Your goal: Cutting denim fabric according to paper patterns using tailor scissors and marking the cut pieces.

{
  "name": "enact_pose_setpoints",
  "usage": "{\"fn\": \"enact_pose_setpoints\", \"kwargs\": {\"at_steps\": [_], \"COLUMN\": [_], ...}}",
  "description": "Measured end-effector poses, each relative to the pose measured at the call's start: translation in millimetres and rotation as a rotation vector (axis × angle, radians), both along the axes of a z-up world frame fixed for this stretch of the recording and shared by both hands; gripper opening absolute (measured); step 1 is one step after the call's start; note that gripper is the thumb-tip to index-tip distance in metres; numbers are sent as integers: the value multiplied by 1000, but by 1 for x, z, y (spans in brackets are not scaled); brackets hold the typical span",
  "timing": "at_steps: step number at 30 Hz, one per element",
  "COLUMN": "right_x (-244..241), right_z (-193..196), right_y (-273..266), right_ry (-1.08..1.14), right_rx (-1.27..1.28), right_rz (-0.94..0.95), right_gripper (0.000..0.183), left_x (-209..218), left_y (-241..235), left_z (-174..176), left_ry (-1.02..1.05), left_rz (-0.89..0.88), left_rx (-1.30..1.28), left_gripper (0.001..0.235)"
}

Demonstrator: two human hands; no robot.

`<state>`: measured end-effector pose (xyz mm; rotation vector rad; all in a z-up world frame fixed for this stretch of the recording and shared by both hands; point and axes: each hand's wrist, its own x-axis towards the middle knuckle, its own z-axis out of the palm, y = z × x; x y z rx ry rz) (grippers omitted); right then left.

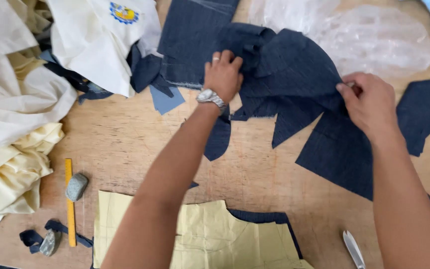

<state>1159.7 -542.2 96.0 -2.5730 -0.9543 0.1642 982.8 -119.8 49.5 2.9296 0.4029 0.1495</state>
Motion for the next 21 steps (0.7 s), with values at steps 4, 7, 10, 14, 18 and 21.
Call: {"fn": "enact_pose_setpoints", "kwargs": {"at_steps": [4, 7, 10, 14, 18, 21], "right_x": [-80, -127, -173, -222, -230, -231], "right_z": [37, 46, 38, 98, 214, 258], "right_y": [-66, -104, -148, -133, -140, -251], "right_ry": [363, 564, 530, 567, 450, 339], "right_rx": [261, 534, 572, 206, -80, 64], "right_rz": [6, -121, -440, -366, 45, -93], "right_gripper": [8, 17, 11, 30, 36, 42], "left_x": [-10, -16, -39, -60, -30, 3], "left_y": [14, 12, -15, -137, -269, -253], "left_z": [21, 62, 102, 140, 184, 186], "left_ry": [-337, -401, -144, -64, 579, 745], "left_rz": [-182, -271, -329, -719, -1047, -1146], "left_rx": [-160, -360, -462, -264, -411, -1], "left_gripper": [21, 10, 9, 85, 133, 74]}}
